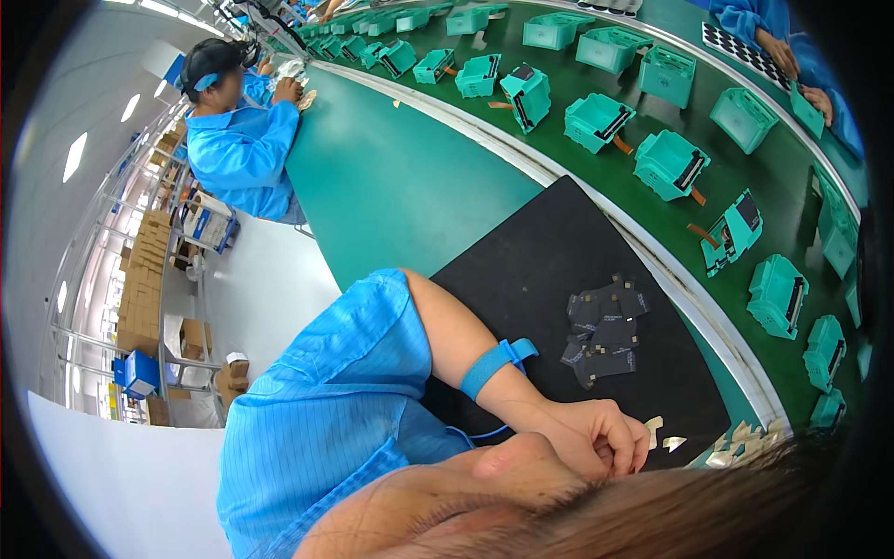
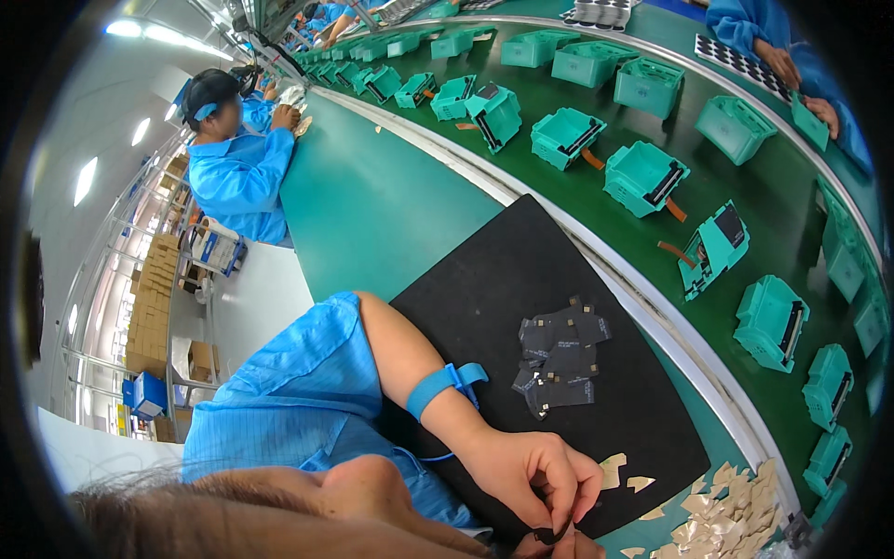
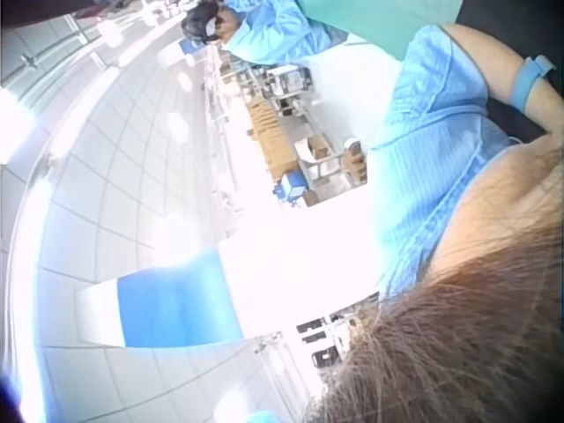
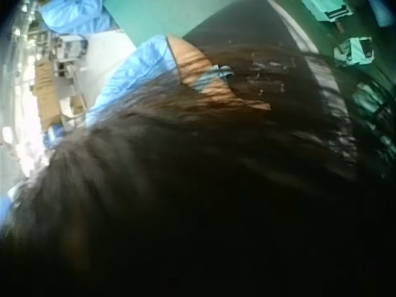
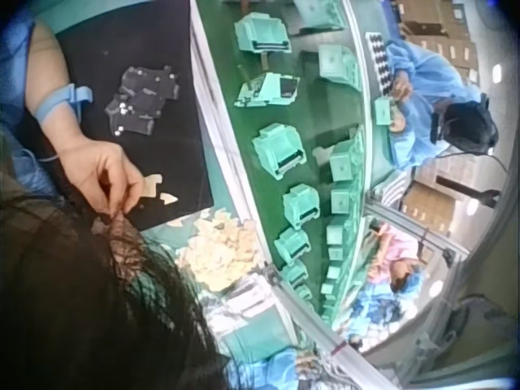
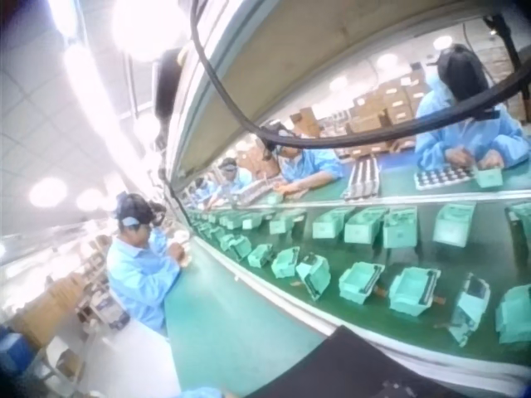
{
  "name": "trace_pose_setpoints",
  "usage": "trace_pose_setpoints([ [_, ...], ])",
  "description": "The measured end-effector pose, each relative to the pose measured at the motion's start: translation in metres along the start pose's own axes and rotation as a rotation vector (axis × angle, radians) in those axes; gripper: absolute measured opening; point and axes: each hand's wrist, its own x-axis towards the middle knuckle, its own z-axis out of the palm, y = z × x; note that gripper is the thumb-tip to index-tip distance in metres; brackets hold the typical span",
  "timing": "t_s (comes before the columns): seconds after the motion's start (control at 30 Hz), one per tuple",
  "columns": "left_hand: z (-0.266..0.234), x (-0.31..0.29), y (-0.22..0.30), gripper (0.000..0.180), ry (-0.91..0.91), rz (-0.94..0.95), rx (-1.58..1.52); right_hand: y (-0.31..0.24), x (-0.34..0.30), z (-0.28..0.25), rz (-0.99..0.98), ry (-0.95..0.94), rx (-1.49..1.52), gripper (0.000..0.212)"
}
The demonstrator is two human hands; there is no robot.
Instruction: The person assembles electronic components onto green plastic housings by hand.
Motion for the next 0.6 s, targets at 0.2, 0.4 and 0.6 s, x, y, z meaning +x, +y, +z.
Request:
trace_pose_setpoints([
  [0.2,-0.001,0.001,-0.001,0.013,0.007,0.018,-0.002,-0.004,0.031,0.002,-0.026,0.029,0.029,0.015],
  [0.4,-0.002,0.006,-0.002,0.011,0.006,0.017,0.01,-0.005,0.053,0.002,-0.043,0.058,0.076,0.017],
  [0.6,0.001,0.012,-0.008,0.009,-0.063,0.009,0.02,-0.006,0.069,-0.016,-0.086,0.105,0.046,0.018],
])
